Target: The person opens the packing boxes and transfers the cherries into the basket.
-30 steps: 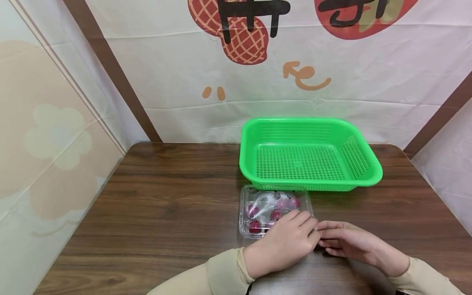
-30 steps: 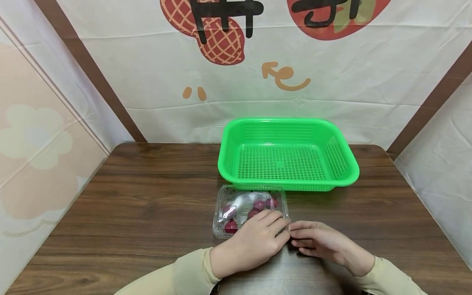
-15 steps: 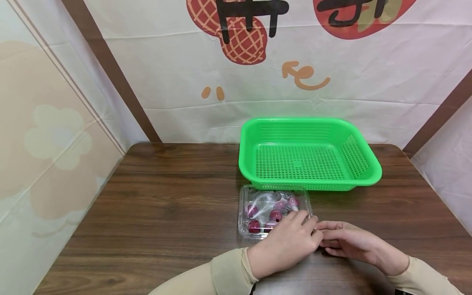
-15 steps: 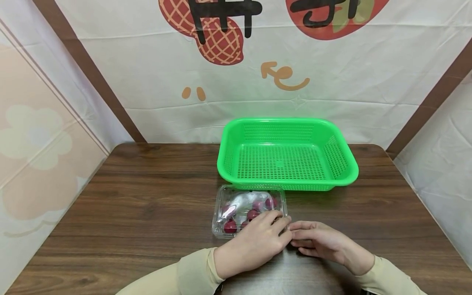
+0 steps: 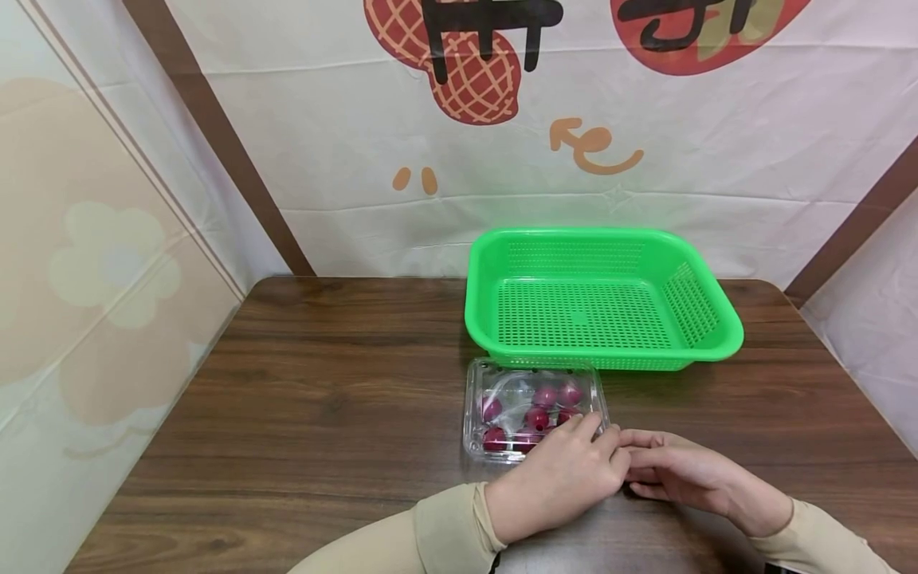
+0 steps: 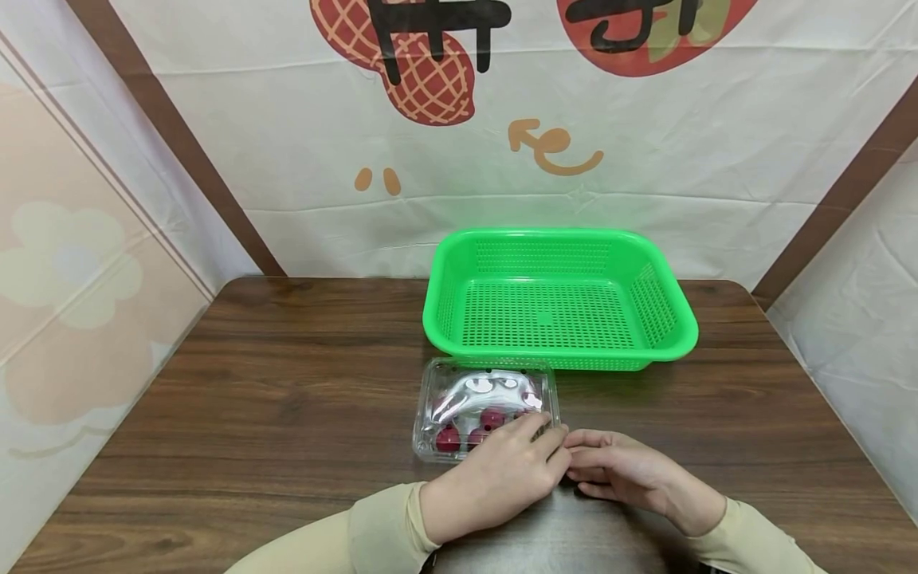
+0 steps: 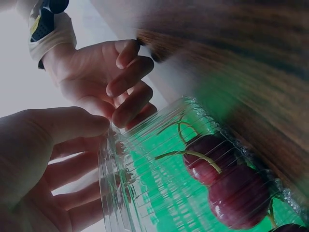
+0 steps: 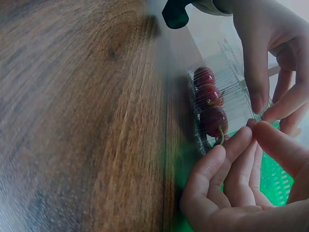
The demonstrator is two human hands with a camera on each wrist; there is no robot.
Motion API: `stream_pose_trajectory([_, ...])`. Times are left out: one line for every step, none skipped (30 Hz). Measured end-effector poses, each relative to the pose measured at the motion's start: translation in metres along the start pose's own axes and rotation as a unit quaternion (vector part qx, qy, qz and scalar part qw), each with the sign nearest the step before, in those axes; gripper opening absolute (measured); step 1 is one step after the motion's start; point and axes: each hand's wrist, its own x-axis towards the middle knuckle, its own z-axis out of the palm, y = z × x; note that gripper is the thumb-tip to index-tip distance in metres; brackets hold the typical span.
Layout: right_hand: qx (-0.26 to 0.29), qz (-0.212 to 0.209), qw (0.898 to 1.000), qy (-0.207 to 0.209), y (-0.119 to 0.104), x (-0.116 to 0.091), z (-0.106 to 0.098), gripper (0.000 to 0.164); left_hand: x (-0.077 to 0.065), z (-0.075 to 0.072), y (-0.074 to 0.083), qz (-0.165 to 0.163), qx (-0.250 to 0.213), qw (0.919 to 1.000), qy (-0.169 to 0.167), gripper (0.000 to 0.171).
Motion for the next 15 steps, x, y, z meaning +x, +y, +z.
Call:
stream_pose_trajectory([0.000, 0.001, 1.000, 0.000, -0.0001, 0.0001, 0.0001, 0.022, 0.0001, 0.0002, 0.0002, 0.000, 0.002, 1.0000, 0.000, 0.020])
stream_pose_trajectory([0.000, 0.001, 1.000, 0.000, -0.0002, 0.0002, 0.0003, 0.022, 0.0002, 0.0005, 0.0005, 0.000, 0.002, 1.0000, 0.000, 0.020])
stream_pose_trajectory([0.000, 0.001, 1.000, 0.000, -0.0003, 0.0003, 0.0004, 0.022, 0.0004, 0.0007, 0.0006, 0.000, 0.001, 1.0000, 0.001, 0.020])
stream_pose_trajectory([0.000, 0.001, 1.000, 0.000, -0.0004, 0.0004, 0.0004, 0.021, 0.0005, 0.0010, 0.0007, 0.000, 0.001, 1.0000, 0.002, 0.020])
stream_pose_trajectory([0.000, 0.002, 1.000, -0.001, -0.0005, 0.0004, 0.0005, 0.021, 0.0005, 0.0013, 0.0010, 0.001, 0.001, 1.0000, 0.003, 0.020])
stream_pose_trajectory([-0.001, 0.001, 1.000, -0.002, -0.0006, 0.0005, 0.0006, 0.021, 0.0006, 0.0016, 0.0013, 0.002, 0.000, 1.0000, 0.004, 0.019])
stream_pose_trajectory([-0.001, 0.001, 1.000, -0.003, -0.0006, 0.0005, 0.0007, 0.021, 0.0007, 0.0020, 0.0014, 0.003, 0.000, 1.0000, 0.005, 0.019])
stream_pose_trajectory([-0.002, 0.001, 1.000, -0.004, -0.0007, 0.0005, 0.0009, 0.021, 0.0007, 0.0023, 0.0015, 0.004, 0.002, 1.0000, 0.007, 0.019])
stream_pose_trajectory([-0.002, 0.000, 1.000, -0.004, -0.0008, 0.0004, 0.0011, 0.021, 0.0008, 0.0025, 0.0017, 0.005, 0.003, 1.0000, 0.007, 0.019])
stream_pose_trajectory([-0.002, -0.001, 1.000, -0.005, -0.0008, 0.0003, 0.0013, 0.021, 0.0008, 0.0026, 0.0018, 0.007, 0.005, 0.9999, 0.006, 0.019])
stream_pose_trajectory([-0.002, -0.002, 1.000, -0.006, -0.0008, 0.0002, 0.0016, 0.021, 0.0009, 0.0025, 0.0019, 0.008, 0.005, 1.0000, 0.003, 0.020])
stream_pose_trajectory([-0.002, -0.004, 1.000, -0.007, -0.0008, 0.0001, 0.0018, 0.022, 0.0010, 0.0023, 0.0021, 0.008, 0.006, 0.9999, -0.001, 0.020])
stream_pose_trajectory([-0.001, -0.006, 1.000, -0.007, -0.0007, -0.0001, 0.0019, 0.022, 0.0012, 0.0021, 0.0021, 0.009, 0.008, 0.9999, -0.004, 0.021])
stream_pose_trajectory([0.000, -0.008, 1.000, -0.008, -0.0007, -0.0003, 0.0020, 0.023, 0.0014, 0.0018, 0.0022, 0.009, 0.006, 0.9999, -0.008, 0.022])
stream_pose_trajectory([0.000, -0.010, 1.000, -0.009, -0.0006, -0.0004, 0.0021, 0.023, 0.0017, 0.0013, 0.0022, 0.009, 0.003, 0.9999, -0.011, 0.022])
